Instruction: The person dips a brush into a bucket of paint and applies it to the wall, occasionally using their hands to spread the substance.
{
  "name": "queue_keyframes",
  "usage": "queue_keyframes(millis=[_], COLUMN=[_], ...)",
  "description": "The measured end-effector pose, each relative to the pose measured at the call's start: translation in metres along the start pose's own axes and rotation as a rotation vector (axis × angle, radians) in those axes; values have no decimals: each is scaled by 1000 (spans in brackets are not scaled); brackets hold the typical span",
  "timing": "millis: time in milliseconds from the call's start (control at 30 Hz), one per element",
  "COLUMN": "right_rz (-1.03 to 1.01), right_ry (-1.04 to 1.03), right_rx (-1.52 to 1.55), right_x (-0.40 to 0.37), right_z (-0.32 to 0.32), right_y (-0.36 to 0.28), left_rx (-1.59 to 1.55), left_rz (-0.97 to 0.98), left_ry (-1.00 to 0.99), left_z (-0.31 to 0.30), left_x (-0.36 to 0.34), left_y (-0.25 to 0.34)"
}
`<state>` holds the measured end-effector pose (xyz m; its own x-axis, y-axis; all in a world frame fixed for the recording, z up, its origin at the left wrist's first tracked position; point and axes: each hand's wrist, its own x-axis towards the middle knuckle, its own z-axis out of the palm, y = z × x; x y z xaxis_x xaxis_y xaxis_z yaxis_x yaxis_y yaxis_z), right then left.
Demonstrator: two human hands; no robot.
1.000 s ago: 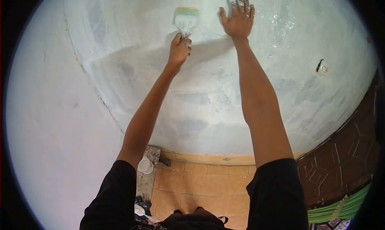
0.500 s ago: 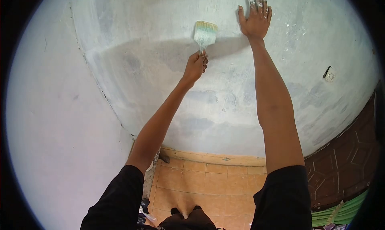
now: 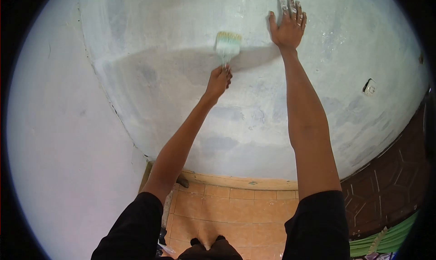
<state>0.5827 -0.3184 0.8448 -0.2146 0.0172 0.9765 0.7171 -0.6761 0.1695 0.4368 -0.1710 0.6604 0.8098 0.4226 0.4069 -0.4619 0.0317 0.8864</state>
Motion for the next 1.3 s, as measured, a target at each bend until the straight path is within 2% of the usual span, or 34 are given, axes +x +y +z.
queue_keyframes(millis=[100,133,200,233,300,500,733,833,933,1033,1133,1233,1300], right_rz=[5,38,53,51,41,35,44,46,39,38,35,39,30], right_ry=[12,-102,-104,-103,-72,-3,-16,-49,-47,-46,-61,-92,-76], right_rx=[7,-2,11,5,29,96,70,36,8,6,-14,-16,-13], right_x=[-1,4,4,3,3,2,3,3,4,3,4,4,4], right_z=[3,-8,-7,-6,-7,-7,-6,-7,-6,-9,-8,-10,-9], right_y=[2,-2,-1,0,1,6,5,3,2,0,0,-4,-5], left_rx=[-91,124,260,193,130,165,185,65,163,159,121,9,44], left_rz=[24,228,346,253,203,100,327,154,195,105,142,236,205], left_ry=[74,120,163,163,130,136,189,133,165,162,197,112,132], left_z=[-3,-2,5,14,24,29,46,44,40,36,37,28,27], left_x=[-20,-13,8,11,29,24,29,40,27,4,1,19,29], left_y=[-16,-11,8,40,68,67,65,57,40,32,37,53,61])
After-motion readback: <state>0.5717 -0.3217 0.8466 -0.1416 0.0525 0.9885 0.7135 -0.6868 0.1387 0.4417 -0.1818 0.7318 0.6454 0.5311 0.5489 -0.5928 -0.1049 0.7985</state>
